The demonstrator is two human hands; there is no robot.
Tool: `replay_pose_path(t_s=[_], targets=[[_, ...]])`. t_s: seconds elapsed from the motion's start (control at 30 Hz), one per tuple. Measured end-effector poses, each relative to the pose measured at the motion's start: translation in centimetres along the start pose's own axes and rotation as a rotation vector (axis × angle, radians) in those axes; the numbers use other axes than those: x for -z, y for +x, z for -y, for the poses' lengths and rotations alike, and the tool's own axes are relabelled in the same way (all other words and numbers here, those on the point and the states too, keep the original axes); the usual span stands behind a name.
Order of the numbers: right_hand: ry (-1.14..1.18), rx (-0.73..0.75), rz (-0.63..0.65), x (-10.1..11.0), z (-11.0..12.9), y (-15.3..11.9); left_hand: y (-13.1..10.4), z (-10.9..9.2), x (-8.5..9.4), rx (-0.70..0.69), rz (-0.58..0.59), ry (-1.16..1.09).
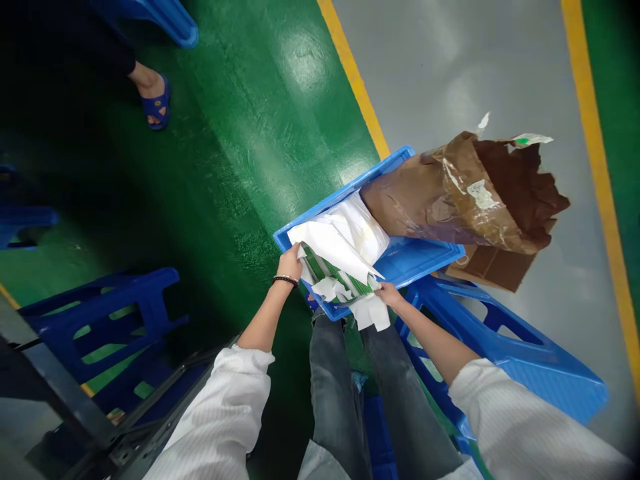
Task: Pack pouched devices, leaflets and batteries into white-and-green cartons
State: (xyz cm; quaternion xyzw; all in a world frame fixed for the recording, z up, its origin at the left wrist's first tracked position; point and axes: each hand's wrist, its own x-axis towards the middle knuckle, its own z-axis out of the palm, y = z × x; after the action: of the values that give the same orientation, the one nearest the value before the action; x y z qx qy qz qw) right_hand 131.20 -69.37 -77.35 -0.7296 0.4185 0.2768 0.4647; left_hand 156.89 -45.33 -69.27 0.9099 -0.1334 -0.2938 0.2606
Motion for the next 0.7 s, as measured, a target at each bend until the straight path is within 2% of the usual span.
replay_pose_path(t_s=[0.13, 0.23, 0.3, 0.43, 0.53, 0.63, 0.7], targets=[[-0.058, 0.062, 0.095, -0.3, 0.4, -0.3, -0.2, 0.4, 0.1, -0.011, -0.004, 0.028], [-0.101, 0.143, 0.079, -0.4, 0.6, -0.7, -0.5, 1.2, 0.2, 0.003, -0.017, 0.028], [-0.142, 0.173, 0.007, -0.5, 0.9, -1.2, -1.0, 2.2, 0.7, 0.018, -0.024, 0.022], [-0.227, 0.242, -0.249, -0.7, 2.0, -3.3, -2.6, 5.0, 2.1, 0.063, -0.038, -0.004], [-0.270, 0.369, -0.286, -1.2, 3.0, -5.4, -4.7, 5.9, 2.3, 0.136, -0.110, -0.044], [-0.312, 0.498, -0.185, -2.3, 4.2, -7.0, -7.8, 4.6, 0.4, 0.173, -0.166, -0.140], [-0.339, 0.533, -0.161, -3.1, 4.9, -7.1, -10.1, 2.7, -2.3, 0.153, -0.096, -0.254]])
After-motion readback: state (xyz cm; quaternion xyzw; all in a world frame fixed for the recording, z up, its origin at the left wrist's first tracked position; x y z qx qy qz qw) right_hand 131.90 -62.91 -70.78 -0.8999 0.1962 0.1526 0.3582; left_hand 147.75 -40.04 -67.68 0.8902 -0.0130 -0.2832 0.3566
